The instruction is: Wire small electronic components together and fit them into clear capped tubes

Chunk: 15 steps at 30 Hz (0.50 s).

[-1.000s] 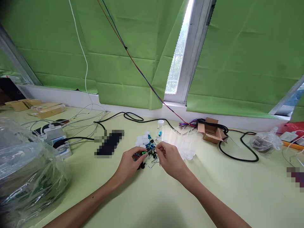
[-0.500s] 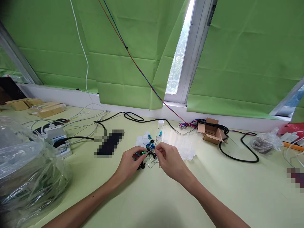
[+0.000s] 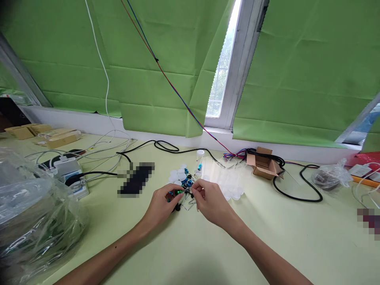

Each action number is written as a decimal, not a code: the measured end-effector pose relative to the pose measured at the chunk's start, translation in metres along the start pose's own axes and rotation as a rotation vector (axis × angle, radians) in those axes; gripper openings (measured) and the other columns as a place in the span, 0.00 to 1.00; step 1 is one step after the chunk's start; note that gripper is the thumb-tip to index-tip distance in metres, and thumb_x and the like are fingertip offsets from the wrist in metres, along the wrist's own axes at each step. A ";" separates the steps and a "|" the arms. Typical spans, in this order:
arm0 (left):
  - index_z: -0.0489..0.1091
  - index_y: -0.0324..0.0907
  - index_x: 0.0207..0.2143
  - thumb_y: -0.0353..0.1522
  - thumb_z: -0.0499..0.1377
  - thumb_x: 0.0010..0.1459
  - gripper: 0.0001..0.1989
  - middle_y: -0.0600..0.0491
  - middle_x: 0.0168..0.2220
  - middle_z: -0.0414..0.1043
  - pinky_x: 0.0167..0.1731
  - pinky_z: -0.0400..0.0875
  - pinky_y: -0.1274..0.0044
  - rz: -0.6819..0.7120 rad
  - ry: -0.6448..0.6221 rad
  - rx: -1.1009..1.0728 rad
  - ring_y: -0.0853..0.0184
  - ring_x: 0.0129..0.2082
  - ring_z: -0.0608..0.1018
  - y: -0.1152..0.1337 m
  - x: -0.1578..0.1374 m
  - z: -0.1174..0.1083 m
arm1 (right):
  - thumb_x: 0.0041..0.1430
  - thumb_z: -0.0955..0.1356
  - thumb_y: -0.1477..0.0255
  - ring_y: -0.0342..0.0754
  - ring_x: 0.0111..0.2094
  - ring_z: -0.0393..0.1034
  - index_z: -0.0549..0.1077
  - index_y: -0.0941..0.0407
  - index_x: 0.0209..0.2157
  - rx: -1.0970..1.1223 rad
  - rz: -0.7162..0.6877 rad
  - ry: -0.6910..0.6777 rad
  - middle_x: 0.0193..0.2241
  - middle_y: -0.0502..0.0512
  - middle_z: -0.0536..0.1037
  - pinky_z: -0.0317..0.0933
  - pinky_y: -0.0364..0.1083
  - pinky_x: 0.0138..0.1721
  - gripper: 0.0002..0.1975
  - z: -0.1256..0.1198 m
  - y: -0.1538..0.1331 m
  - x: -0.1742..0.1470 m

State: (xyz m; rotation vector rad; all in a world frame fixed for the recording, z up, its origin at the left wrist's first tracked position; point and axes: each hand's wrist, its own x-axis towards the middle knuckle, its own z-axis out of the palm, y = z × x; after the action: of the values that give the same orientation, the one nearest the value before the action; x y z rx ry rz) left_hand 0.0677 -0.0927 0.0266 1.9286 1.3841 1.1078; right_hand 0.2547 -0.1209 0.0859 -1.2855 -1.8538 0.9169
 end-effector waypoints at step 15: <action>0.75 0.43 0.37 0.32 0.57 0.58 0.08 0.51 0.36 0.77 0.29 0.67 0.76 0.079 -0.024 0.000 0.68 0.27 0.72 0.001 -0.002 0.001 | 0.63 0.62 0.68 0.41 0.17 0.62 0.67 0.54 0.29 0.032 0.014 0.011 0.17 0.45 0.66 0.55 0.41 0.20 0.09 -0.003 -0.001 0.004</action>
State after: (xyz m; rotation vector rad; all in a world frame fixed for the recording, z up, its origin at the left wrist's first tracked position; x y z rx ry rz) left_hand 0.0691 -0.0947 0.0265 2.0063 1.3050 1.1167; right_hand 0.2556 -0.1173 0.0883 -1.2824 -1.8165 0.9413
